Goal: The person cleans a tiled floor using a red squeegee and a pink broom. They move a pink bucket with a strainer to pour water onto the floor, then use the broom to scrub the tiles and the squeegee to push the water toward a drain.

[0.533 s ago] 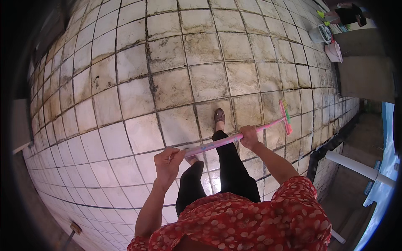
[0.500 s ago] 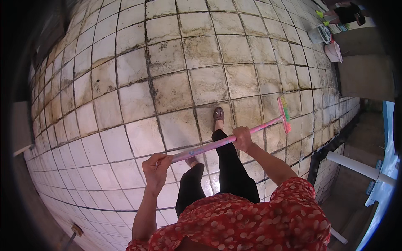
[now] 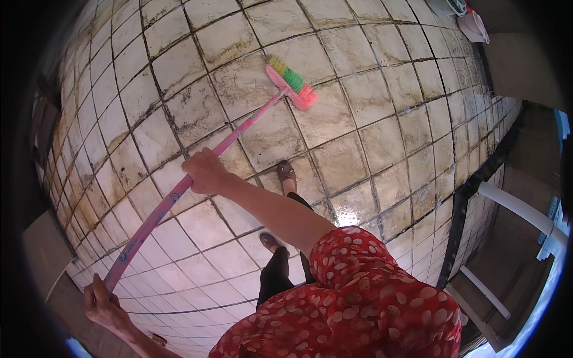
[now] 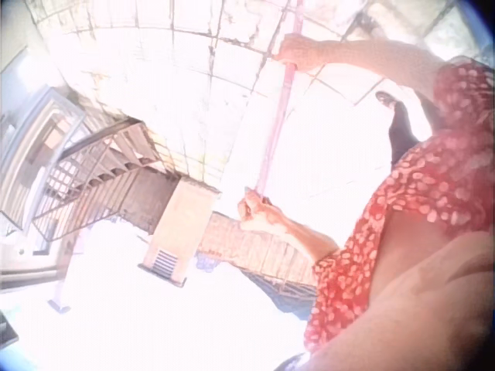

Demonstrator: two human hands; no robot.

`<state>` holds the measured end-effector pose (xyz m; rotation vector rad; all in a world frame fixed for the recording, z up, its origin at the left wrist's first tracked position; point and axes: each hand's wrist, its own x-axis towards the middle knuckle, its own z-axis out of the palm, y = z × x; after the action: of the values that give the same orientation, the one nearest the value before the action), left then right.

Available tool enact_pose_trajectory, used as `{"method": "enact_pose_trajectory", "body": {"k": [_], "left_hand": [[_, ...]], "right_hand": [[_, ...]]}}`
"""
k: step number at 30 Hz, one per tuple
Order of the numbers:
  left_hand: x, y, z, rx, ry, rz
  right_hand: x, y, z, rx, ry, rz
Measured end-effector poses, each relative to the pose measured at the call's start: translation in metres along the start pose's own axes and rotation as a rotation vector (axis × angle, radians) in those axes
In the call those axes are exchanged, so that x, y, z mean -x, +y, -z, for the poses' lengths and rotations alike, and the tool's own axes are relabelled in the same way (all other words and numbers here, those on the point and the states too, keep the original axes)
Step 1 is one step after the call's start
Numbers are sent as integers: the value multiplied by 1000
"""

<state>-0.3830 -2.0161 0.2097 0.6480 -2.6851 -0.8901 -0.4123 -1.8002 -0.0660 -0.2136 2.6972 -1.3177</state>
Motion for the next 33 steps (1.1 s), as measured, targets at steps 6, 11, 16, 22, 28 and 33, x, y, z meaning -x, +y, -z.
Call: {"method": "enact_pose_trajectory", "body": {"k": [6, 11, 16, 22, 28, 33], "left_hand": [[167, 72, -261, 427, -1075, -515], [172, 130, -269, 543, -1190, -559], [32, 114, -143, 368, -696, -131], [-8, 218, -18, 130, -111, -221], [-34, 283, -91, 56, 223, -236], [-102, 263, -234, 320, -444, -258]], "right_hand": [[250, 274, 173, 355, 191, -363], [297, 240, 242, 589, 348, -474], [118, 138, 203, 249, 400, -112], [-103, 7, 165, -34, 334, 276], [-161, 46, 182, -156, 67, 148], [-102, 176, 238, 43, 381, -149]]}}
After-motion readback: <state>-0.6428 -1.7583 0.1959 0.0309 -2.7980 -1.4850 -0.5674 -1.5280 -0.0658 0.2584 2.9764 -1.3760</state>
